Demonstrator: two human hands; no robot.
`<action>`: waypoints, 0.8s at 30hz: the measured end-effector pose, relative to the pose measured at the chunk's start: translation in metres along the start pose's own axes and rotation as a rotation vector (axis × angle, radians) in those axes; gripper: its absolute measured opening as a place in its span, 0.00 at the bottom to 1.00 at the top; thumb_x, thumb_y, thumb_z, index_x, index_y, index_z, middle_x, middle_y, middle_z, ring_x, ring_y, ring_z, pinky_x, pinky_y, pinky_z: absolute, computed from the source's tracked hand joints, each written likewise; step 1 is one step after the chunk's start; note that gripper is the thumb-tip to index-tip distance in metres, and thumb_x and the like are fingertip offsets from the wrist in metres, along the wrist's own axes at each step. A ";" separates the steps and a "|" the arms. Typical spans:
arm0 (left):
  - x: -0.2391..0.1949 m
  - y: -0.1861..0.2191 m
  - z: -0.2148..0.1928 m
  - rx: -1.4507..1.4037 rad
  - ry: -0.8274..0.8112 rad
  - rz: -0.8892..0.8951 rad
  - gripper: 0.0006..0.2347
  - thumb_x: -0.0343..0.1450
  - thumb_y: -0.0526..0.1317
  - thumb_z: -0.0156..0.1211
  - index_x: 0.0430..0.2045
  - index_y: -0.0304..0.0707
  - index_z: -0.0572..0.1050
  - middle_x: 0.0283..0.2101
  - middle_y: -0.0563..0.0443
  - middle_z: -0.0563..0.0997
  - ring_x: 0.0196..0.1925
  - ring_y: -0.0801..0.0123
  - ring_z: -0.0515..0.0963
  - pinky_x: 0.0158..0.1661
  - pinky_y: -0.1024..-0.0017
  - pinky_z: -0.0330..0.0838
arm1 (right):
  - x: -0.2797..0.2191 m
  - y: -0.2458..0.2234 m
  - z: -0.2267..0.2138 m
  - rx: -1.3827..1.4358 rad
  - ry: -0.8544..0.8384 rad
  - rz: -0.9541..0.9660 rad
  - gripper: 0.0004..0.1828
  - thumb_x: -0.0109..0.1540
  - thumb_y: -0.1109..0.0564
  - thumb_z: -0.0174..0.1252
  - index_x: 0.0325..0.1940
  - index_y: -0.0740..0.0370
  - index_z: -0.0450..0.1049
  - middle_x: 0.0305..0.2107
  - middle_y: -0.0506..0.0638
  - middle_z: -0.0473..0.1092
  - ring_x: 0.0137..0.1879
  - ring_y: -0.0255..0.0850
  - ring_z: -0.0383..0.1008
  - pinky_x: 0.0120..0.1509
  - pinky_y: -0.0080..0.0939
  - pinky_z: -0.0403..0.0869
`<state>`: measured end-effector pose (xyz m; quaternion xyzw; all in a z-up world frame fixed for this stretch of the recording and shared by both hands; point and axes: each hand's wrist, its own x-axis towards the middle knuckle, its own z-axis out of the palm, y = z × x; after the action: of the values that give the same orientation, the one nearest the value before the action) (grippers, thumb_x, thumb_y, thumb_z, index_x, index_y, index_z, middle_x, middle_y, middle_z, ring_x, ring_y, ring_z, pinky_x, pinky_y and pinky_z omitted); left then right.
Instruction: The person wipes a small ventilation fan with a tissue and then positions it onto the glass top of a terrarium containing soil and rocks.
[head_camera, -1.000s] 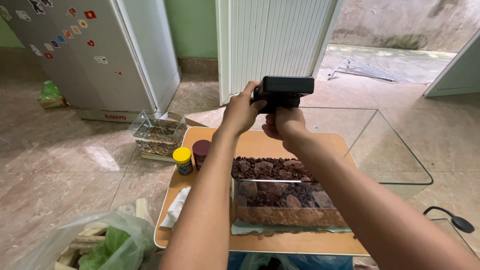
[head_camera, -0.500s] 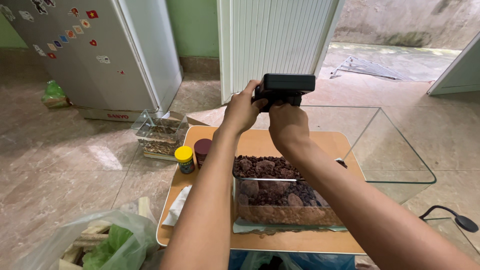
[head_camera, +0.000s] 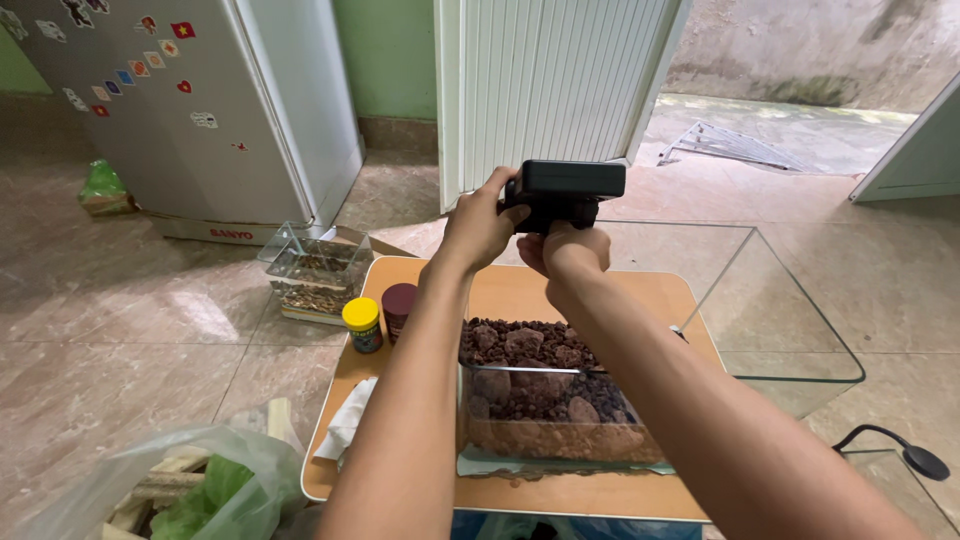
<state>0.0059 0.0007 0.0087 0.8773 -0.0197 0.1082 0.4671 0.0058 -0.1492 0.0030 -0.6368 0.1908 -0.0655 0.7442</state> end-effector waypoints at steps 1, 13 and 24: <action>-0.001 0.001 0.000 0.001 -0.001 0.000 0.17 0.83 0.48 0.73 0.67 0.72 0.79 0.44 0.45 0.97 0.55 0.50 0.97 0.69 0.46 0.82 | 0.011 0.001 0.003 0.001 0.000 0.001 0.13 0.78 0.62 0.52 0.51 0.80 0.76 0.26 0.61 0.84 0.25 0.55 0.90 0.30 0.51 0.96; -0.021 0.019 -0.010 0.040 -0.003 0.007 0.15 0.85 0.47 0.69 0.67 0.68 0.77 0.53 0.34 0.96 0.66 0.39 0.94 0.70 0.43 0.81 | 0.030 0.012 -0.014 0.345 -0.173 0.263 0.18 0.83 0.57 0.53 0.68 0.78 0.72 0.41 0.60 0.77 0.44 0.50 0.90 0.51 0.62 0.97; -0.012 0.011 -0.005 0.074 -0.013 0.006 0.17 0.85 0.48 0.71 0.69 0.71 0.76 0.56 0.33 0.96 0.68 0.38 0.93 0.70 0.41 0.82 | -0.003 -0.008 -0.027 -1.440 -0.254 -0.806 0.17 0.70 0.65 0.57 0.43 0.77 0.92 0.32 0.73 0.86 0.45 0.74 0.92 0.47 0.68 0.93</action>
<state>-0.0084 -0.0022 0.0178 0.8946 -0.0214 0.1049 0.4339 -0.0055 -0.1747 0.0077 -0.9788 -0.1419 -0.1164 0.0904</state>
